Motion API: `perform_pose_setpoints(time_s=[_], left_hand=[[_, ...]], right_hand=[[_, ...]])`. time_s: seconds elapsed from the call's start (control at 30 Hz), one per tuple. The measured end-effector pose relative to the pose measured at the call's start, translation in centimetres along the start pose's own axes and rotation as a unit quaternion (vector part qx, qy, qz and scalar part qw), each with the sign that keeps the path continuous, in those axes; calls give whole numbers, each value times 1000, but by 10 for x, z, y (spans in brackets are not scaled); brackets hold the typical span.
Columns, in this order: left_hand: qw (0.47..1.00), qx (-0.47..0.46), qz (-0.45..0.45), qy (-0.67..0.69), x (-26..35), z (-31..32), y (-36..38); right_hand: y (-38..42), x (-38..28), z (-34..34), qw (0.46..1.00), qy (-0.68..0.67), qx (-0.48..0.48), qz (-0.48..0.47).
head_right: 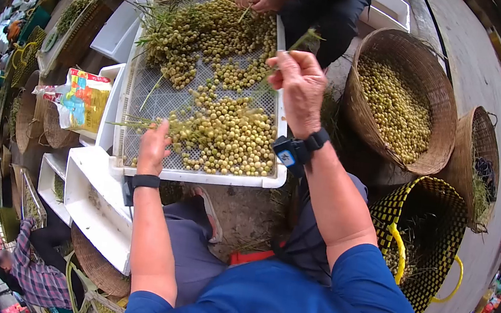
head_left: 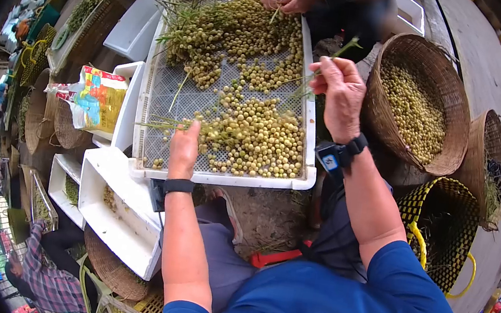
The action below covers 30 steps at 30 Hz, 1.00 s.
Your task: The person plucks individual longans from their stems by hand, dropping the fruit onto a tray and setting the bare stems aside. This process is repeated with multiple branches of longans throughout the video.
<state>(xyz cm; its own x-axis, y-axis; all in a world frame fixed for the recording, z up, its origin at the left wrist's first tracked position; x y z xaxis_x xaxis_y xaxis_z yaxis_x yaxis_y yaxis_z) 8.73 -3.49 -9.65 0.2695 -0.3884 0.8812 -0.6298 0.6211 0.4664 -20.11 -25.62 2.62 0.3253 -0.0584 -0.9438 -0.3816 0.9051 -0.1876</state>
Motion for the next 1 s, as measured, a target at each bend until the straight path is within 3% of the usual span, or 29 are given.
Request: perform_pose_setpoints(time_s=[0.03,0.07,0.13,0.2,0.23,0.27,0.33,0.4,0.47,0.53,0.57,0.6,0.67,0.73,0.8,1.0], left_hand=[[961,-26,18,-275,10,-3,0],[846,-50,35,-530,18,2,4],[823,-25,51,-565,46,16,36],[870,5,130,-476,66,22,48],[908,-48,192,-368,74,30,54],[908,-53,192,-369,71,40,54],[928,-194,300,-110,70,71,64],[886,-237,327,-228,78,95,86],[896,-254,308,-193,64,101,85],[896,-284,259,-222,44,100,72],[916,-258,240,-193,45,94,69],[916,-256,244,-191,50,89,68],[944,-217,196,-155,57,72,60],[953,-221,177,-105,56,60,52],[956,-217,165,-111,59,49,47],[966,-174,178,-68,74,38,54]], right_hand=[[0,4,6,1000,0,-25,9],[3,5,12,999,6,-42,31],[8,4,26,996,22,-82,35],[11,9,34,992,34,-121,23],[13,10,39,987,46,-145,42],[16,12,45,982,59,-169,64],[22,20,59,972,23,-217,92],[29,31,73,954,-55,-267,124],[31,41,79,944,-98,-285,133],[22,51,71,946,-43,-258,190],[11,71,53,945,98,-231,210],[-2,97,33,907,336,-230,104],[1,158,15,845,440,-276,130],[14,170,32,781,516,-329,123],[20,201,37,740,545,-356,169],[15,189,54,750,576,-287,154]])
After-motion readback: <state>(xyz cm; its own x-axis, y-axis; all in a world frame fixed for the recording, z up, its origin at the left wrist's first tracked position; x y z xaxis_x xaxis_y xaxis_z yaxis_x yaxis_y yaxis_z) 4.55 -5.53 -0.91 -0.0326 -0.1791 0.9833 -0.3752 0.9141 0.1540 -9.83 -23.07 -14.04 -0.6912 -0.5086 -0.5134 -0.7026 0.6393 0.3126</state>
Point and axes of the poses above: each hand's wrist, its own y-axis away from the middle knuckle, its own z-axis out of the palm, x = y × z, the point moved 6 cm from there along -y, towards the middle knuckle, and after that the axes turned 15 degrees about -x, right-handed, at the moved point
